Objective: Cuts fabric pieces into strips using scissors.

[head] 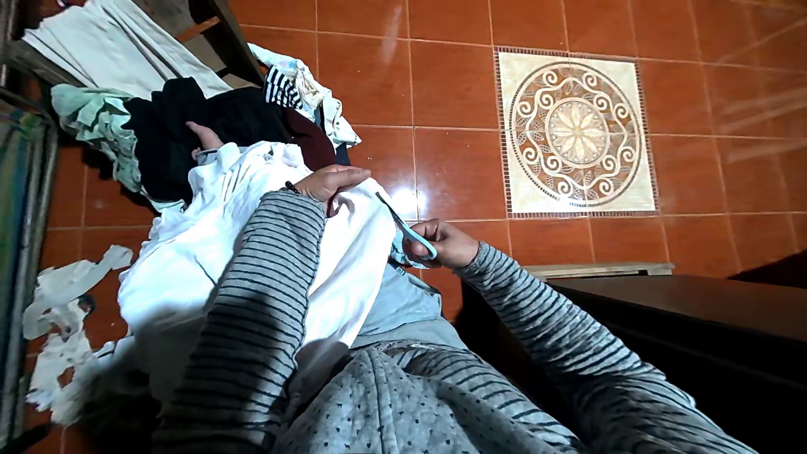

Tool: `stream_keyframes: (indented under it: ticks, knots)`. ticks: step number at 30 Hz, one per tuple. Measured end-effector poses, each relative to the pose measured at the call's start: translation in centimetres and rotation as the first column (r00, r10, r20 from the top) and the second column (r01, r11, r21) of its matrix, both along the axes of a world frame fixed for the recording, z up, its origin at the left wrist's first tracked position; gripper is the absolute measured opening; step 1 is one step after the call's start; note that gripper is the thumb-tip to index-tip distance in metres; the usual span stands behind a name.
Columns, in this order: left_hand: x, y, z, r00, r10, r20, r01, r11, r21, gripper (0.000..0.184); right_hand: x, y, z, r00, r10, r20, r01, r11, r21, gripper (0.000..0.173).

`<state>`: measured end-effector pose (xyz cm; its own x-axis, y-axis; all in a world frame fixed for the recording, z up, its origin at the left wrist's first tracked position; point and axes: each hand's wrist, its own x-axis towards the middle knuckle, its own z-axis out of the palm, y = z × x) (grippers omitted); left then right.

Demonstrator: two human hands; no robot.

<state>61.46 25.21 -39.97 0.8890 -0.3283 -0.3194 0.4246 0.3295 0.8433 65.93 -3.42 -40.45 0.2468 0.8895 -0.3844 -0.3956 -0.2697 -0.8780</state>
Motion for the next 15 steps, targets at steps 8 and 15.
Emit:
stream_keyframes:
  ticks: [8,15]
  knots:
    - [0.2,3.5,2.0,0.957,-0.197,0.214,0.21,0.977,-0.038,0.025,0.3,-1.0,-1.0,0.996,0.089,-0.014,-0.083,0.968,0.236,0.027]
    - [-0.5,3.2,6.1,0.94,-0.128,0.317,0.084,0.985,0.148,0.019,1.3,1.4,-0.2,0.991,0.122,0.06,-0.134,0.939,0.316,0.039]
